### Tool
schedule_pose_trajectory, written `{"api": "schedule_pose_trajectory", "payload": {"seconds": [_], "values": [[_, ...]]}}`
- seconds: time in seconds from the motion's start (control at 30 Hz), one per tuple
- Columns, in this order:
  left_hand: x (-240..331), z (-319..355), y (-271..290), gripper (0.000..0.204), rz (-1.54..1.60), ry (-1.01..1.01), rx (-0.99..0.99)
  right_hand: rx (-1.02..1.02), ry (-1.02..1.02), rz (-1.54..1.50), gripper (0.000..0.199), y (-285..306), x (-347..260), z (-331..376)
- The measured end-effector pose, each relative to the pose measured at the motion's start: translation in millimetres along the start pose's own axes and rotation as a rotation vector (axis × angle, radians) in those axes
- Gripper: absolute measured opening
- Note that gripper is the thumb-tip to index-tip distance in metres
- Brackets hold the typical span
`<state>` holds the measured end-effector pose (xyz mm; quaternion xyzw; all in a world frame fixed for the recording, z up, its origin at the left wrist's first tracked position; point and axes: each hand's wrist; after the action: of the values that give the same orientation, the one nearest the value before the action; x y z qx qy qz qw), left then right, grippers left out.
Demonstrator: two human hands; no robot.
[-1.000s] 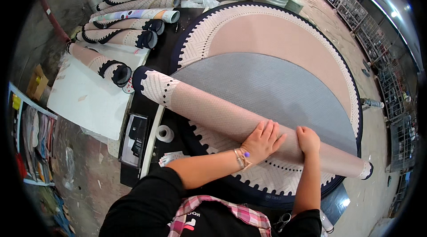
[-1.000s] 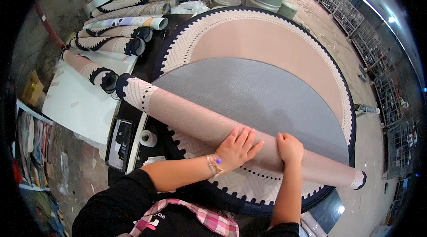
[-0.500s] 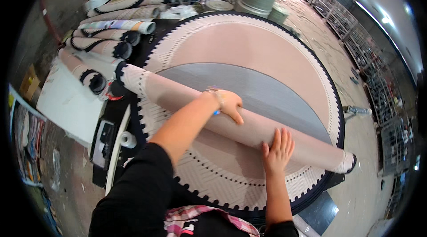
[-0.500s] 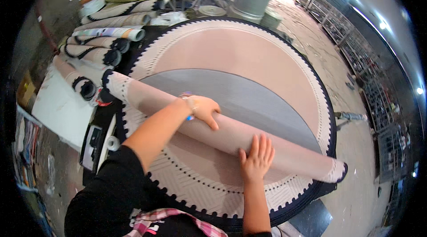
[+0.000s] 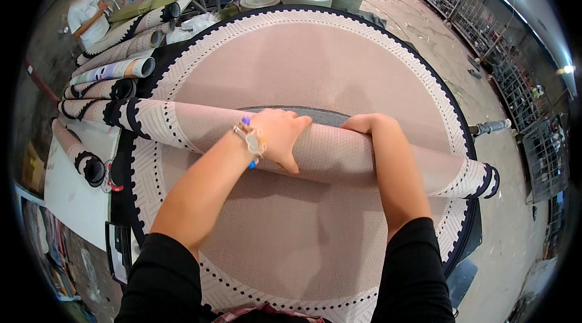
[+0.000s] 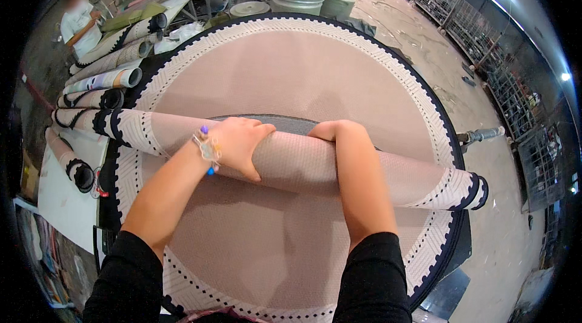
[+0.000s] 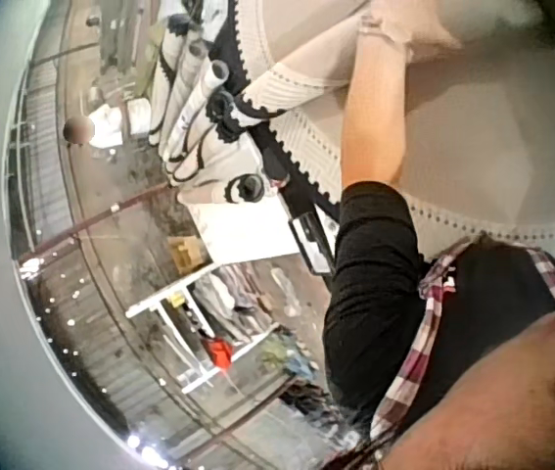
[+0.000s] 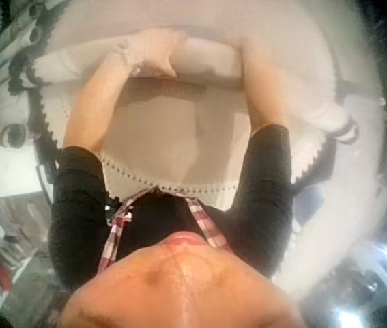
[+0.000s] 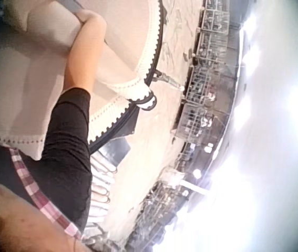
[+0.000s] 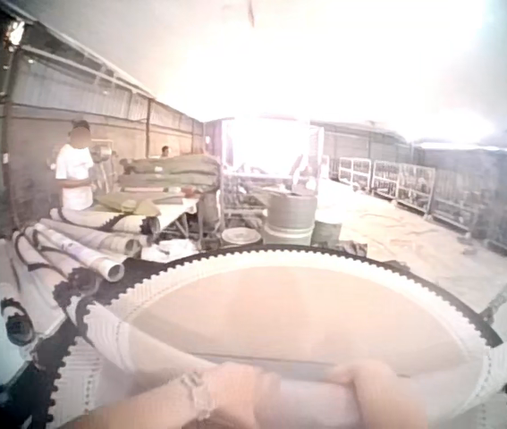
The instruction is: The person rolls up circular rugs and secures them with adhesive tape and labels.
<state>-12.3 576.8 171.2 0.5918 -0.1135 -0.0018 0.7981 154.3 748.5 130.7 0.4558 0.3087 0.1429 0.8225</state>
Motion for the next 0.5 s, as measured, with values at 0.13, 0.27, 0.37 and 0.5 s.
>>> {"api": "schedule_pose_trajectory", "payload": {"seconds": [0.13, 0.27, 0.37, 0.5], "values": [[-14, -19, -3, 0.085, 0.077, -0.055, -0.072, 0.518, 0.044, 0.113, 0.035, 4, -15, 31], [-33, -14, 2, 0.086, 0.254, 0.036, -0.216, -0.088, 0.155, -0.958, 0.039, -85, -23, 105], [-39, -34, 3, 0.087, 0.3, -0.042, -0.194, -0.221, 0.002, -1.665, 0.05, -148, -26, 113], [-25, -25, 7, 0.087, 0.213, -0.061, -0.151, 0.104, 0.055, -2.137, 0.064, -162, -39, 85]]}}
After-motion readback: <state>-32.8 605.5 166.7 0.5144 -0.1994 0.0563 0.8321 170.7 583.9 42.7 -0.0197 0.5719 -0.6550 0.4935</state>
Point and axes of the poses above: each hand's wrist, its own z-axis away from the middle knuckle, its own y-axis out of the back of the hand, x = y × z, and after that the axes turned 3 degrees about -x, right-handed
